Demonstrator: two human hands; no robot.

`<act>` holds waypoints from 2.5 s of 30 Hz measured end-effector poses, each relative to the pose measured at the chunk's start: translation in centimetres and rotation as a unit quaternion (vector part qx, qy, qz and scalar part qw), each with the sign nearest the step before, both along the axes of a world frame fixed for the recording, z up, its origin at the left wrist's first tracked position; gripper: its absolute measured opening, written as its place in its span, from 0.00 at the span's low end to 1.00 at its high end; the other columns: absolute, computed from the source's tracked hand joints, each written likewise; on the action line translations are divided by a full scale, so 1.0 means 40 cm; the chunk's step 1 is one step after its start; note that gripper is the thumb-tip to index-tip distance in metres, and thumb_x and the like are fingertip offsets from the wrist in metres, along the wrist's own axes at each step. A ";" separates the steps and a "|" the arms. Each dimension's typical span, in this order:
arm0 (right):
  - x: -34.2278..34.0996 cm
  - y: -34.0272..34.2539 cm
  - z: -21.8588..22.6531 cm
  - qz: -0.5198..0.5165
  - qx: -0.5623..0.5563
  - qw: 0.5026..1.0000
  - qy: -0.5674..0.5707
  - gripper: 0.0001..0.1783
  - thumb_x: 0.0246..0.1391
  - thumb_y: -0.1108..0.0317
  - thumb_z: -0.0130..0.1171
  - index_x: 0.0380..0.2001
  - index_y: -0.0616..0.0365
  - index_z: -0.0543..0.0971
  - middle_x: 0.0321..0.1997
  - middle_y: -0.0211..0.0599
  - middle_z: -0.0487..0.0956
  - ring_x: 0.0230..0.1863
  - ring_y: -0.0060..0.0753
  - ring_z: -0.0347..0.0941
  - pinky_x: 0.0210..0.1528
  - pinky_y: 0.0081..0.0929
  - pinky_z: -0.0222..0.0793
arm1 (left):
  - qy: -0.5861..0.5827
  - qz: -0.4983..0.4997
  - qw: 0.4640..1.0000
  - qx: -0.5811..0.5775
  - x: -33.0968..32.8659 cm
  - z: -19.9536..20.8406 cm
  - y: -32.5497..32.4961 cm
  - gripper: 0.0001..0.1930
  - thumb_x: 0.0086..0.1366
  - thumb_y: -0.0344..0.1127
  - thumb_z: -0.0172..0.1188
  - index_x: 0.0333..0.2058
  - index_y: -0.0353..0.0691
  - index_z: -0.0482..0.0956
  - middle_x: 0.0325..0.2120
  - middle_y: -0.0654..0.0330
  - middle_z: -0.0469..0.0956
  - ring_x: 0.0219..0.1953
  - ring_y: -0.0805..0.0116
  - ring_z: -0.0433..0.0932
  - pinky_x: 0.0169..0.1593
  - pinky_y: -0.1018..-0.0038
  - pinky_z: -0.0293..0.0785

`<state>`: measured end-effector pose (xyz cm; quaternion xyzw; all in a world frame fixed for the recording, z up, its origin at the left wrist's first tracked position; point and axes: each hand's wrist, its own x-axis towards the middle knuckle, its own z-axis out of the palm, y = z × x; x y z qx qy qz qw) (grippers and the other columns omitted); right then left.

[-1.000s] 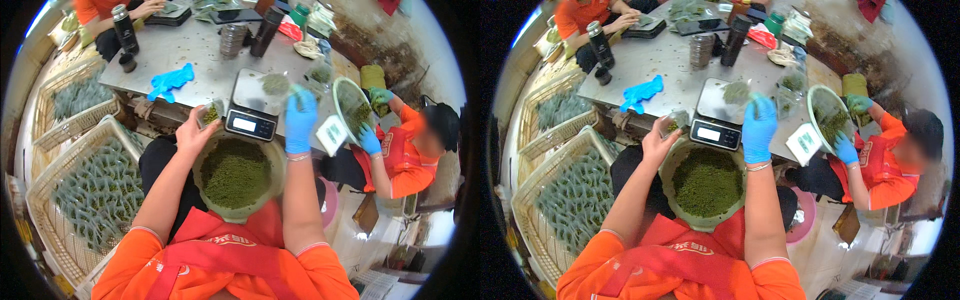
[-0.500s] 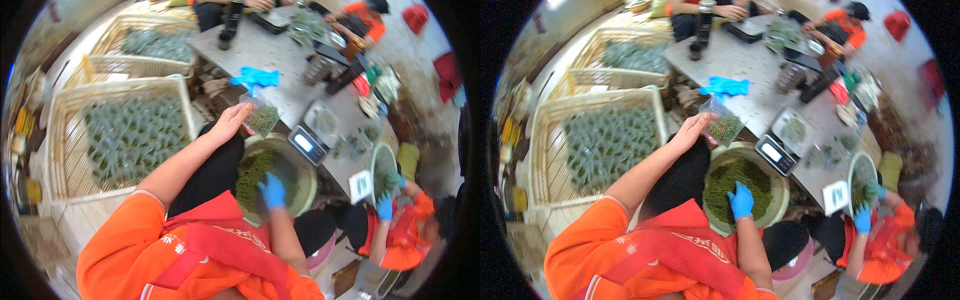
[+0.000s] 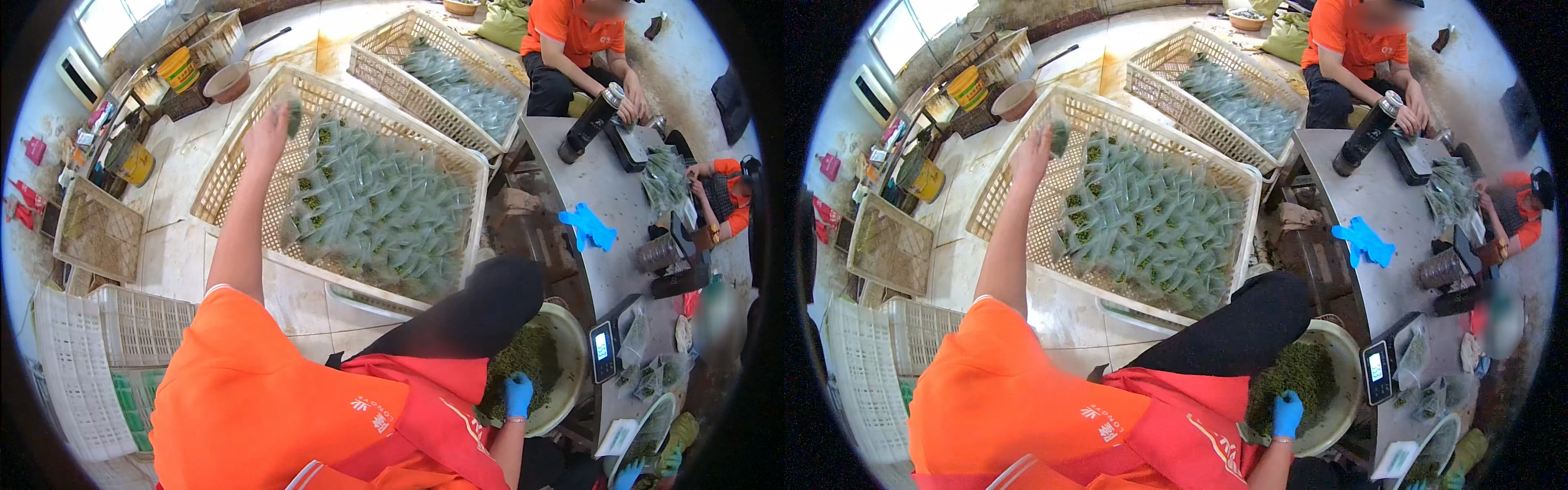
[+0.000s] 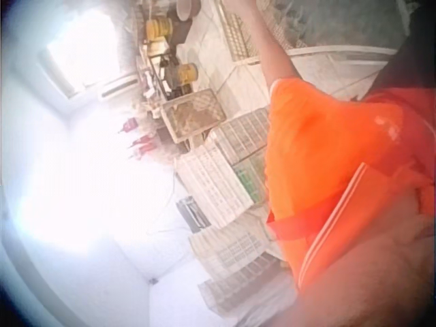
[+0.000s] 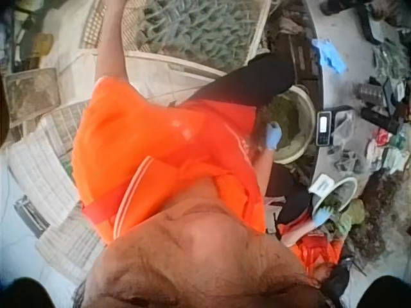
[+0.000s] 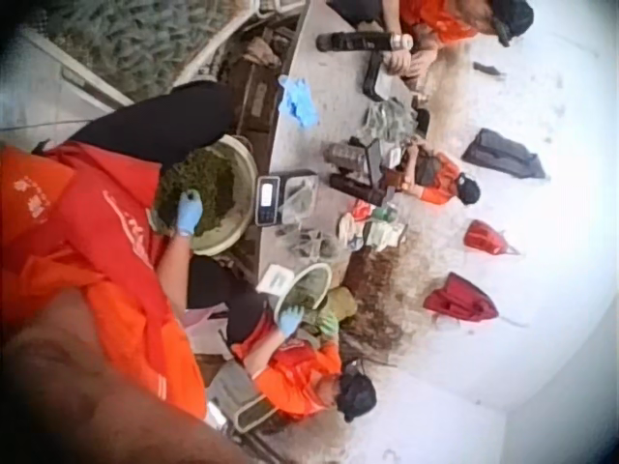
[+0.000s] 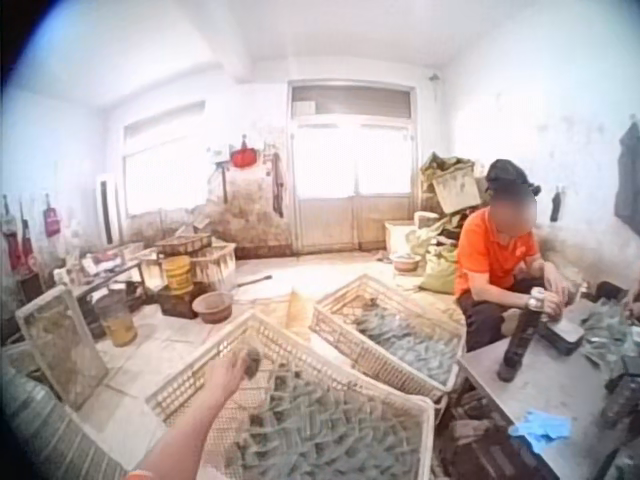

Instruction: The person scoops green tea leaves from a bowl into small plastic bags, weighs each bag on a digital scale, and places the filled bags into a crate. The process is repeated continuously with another worker performing similar actions nearby.

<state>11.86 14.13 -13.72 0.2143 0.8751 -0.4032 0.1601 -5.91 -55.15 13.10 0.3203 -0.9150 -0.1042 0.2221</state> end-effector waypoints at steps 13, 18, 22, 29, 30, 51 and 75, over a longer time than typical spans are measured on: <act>0.002 -0.103 0.305 -0.225 -0.310 0.915 0.128 0.05 0.51 0.78 0.53 0.33 0.65 0.73 0.29 0.38 0.76 0.28 0.30 0.76 0.31 0.26 0.75 | -0.009 -0.046 0.975 0.219 -0.156 -0.278 -0.037 0.37 0.60 0.53 0.51 0.60 0.32 0.54 0.52 0.44 0.68 0.53 0.52 0.68 0.55 0.62 0.63; 0.009 -0.045 0.284 -0.235 -0.367 0.892 0.122 0.08 0.54 0.74 0.51 0.38 0.63 0.72 0.33 0.44 0.79 0.27 0.32 0.78 0.29 0.25 0.75 | 0.165 -0.312 0.931 0.097 -0.184 -0.232 0.259 0.20 0.61 0.38 0.54 0.53 0.42 0.69 0.45 0.51 0.75 0.47 0.58 0.75 0.50 0.68 0.69; 0.036 -0.070 0.329 -0.243 -0.357 0.898 0.083 0.09 0.56 0.71 0.50 0.39 0.63 0.73 0.30 0.41 0.79 0.24 0.29 0.77 0.26 0.22 0.74 | 0.129 -0.528 0.832 0.109 -0.115 -0.196 0.712 0.14 0.55 0.32 0.60 0.42 0.43 0.77 0.39 0.58 0.78 0.43 0.62 0.77 0.48 0.71 0.70; 0.059 -0.025 0.394 -0.218 -0.341 0.903 0.145 0.10 0.53 0.71 0.54 0.39 0.61 0.75 0.31 0.38 0.79 0.29 0.27 0.77 0.32 0.23 0.73 | -0.054 -0.786 0.569 0.235 0.075 -0.195 1.230 0.12 0.55 0.37 0.60 0.39 0.45 0.78 0.32 0.56 0.79 0.31 0.60 0.79 0.36 0.68 0.75; 0.055 -0.018 0.406 -0.153 -0.259 0.939 0.165 0.11 0.52 0.71 0.55 0.40 0.61 0.75 0.33 0.39 0.79 0.31 0.30 0.77 0.35 0.25 0.73 | -0.078 -0.797 0.552 0.233 0.098 -0.223 1.269 0.14 0.55 0.39 0.61 0.41 0.46 0.77 0.31 0.56 0.79 0.29 0.60 0.79 0.34 0.69 0.75; -0.169 0.104 0.457 -0.147 0.234 0.852 0.444 0.16 0.49 0.75 0.51 0.43 0.56 0.75 0.40 0.39 0.76 0.34 0.41 0.74 0.40 0.31 0.70 | -0.095 -0.787 0.571 0.215 0.106 -0.303 1.354 0.09 0.57 0.39 0.58 0.35 0.43 0.79 0.23 0.55 0.79 0.25 0.59 0.79 0.29 0.68 0.75; -0.027 -0.028 0.430 -0.229 -0.314 0.909 0.149 0.08 0.52 0.69 0.57 0.33 0.62 0.75 0.25 0.35 0.77 0.18 0.24 0.73 0.20 0.21 0.70 | 0.017 -0.844 0.511 0.165 0.123 -0.301 1.347 0.06 0.52 0.38 0.62 0.26 0.46 0.76 0.14 0.61 0.73 0.20 0.61 0.76 0.24 0.66 0.70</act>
